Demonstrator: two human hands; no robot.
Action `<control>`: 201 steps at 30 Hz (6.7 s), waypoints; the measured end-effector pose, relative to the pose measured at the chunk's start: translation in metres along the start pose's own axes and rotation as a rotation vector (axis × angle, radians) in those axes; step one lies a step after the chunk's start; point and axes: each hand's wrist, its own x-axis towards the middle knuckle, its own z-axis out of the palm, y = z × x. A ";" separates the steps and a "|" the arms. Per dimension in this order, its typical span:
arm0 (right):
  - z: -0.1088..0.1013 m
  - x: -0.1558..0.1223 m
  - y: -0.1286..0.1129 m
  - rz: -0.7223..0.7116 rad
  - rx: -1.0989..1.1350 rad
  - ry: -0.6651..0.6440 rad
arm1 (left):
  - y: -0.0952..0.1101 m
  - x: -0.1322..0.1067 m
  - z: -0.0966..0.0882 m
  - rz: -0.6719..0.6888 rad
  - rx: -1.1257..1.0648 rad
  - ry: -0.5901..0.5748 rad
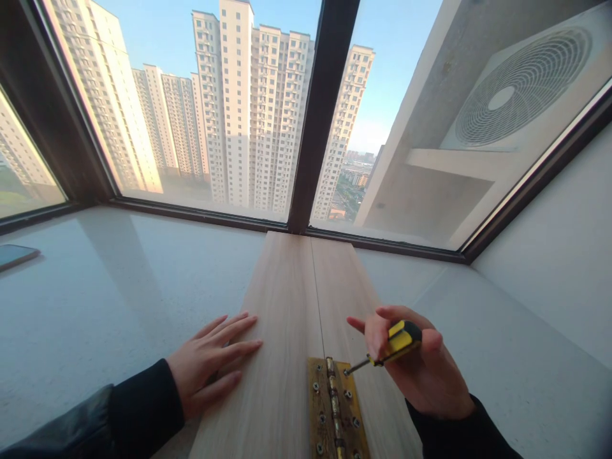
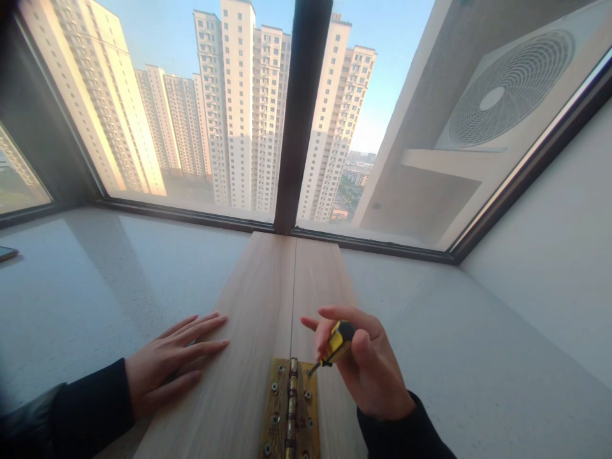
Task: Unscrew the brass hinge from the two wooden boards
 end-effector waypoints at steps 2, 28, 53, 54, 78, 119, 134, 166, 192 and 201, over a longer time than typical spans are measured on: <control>0.006 0.000 0.000 0.042 0.047 -0.040 | 0.000 0.000 0.000 0.001 0.002 0.001; 0.016 0.003 0.000 -0.044 0.077 0.115 | 0.002 0.000 -0.002 -0.001 -0.034 0.024; 0.020 0.003 0.001 -0.063 0.036 0.143 | 0.001 -0.001 -0.001 -0.006 -0.056 0.020; 0.020 0.003 0.001 -0.071 0.003 0.141 | 0.001 0.000 -0.002 -0.005 -0.062 0.024; 0.019 0.000 0.005 -0.058 0.091 0.169 | 0.001 0.000 -0.002 -0.003 -0.050 0.015; 0.010 -0.008 0.009 -0.067 -0.051 0.189 | 0.002 0.000 -0.003 -0.005 -0.059 0.016; 0.012 -0.005 0.010 -0.065 0.019 0.198 | 0.001 0.000 -0.001 -0.013 -0.042 0.005; 0.013 -0.007 0.008 -0.094 -0.095 0.191 | 0.002 0.001 -0.003 -0.004 -0.056 0.029; 0.012 -0.007 0.014 -0.168 -0.154 0.302 | 0.003 0.001 -0.002 -0.007 -0.080 0.041; 0.019 -0.005 0.006 -0.150 -0.004 0.388 | 0.002 0.000 -0.003 -0.004 -0.054 0.017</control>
